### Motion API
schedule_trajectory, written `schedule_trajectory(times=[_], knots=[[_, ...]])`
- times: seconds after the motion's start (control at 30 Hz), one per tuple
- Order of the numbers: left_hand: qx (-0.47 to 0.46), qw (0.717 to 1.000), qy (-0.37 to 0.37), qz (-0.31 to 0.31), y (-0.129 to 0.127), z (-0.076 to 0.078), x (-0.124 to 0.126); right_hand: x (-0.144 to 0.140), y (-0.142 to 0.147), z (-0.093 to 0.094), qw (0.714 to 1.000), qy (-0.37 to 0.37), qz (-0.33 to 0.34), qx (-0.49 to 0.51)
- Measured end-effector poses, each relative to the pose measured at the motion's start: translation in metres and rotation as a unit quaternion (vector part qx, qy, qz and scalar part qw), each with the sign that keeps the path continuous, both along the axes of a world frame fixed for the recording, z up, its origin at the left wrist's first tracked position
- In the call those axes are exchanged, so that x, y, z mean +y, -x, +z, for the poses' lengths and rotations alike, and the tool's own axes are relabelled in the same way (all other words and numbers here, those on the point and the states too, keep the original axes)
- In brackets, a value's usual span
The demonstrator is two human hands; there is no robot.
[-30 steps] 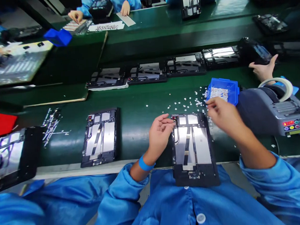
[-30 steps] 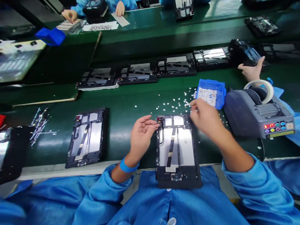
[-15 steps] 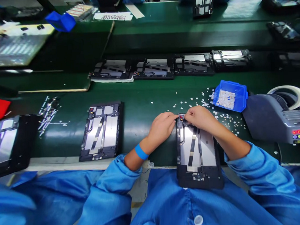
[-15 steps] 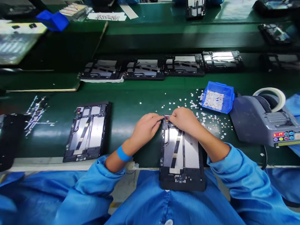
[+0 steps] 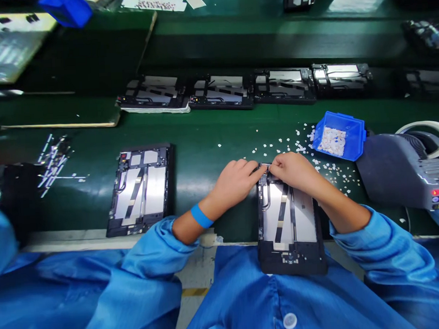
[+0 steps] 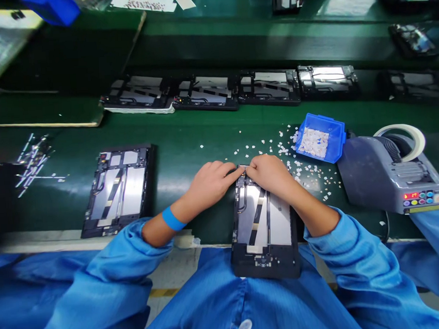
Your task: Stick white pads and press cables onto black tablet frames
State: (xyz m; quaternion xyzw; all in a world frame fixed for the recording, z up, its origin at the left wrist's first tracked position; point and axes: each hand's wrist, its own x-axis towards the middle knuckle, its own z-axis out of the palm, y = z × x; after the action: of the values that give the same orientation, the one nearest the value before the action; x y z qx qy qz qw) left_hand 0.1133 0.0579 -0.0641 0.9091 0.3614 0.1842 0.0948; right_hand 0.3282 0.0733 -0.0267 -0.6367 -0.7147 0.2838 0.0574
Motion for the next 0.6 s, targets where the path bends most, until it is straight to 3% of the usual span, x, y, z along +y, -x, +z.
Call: schedule_trajectory(times=[0.13, 0.27, 0.47, 0.6], knots=[[0.037, 0.997, 0.022, -0.061, -0.001, 0.013, 0.009, -0.015, -0.012, -0.014, 0.993, -0.1, 0.036, 0.042], [0.042, 0.995, 0.046, -0.082, 0.006, 0.015, 0.026, -0.032, -0.023, -0.032, 0.966, -0.206, 0.152, 0.021], [0.062, 0.995, 0.041, -0.068, 0.015, 0.011, 0.03, -0.041, -0.02, -0.028, 0.941, -0.214, 0.241, -0.098], [0.076, 0.995, 0.02, -0.057, 0.012, 0.015, 0.021, -0.033, -0.021, -0.02, 0.946, -0.188, 0.257, -0.058]])
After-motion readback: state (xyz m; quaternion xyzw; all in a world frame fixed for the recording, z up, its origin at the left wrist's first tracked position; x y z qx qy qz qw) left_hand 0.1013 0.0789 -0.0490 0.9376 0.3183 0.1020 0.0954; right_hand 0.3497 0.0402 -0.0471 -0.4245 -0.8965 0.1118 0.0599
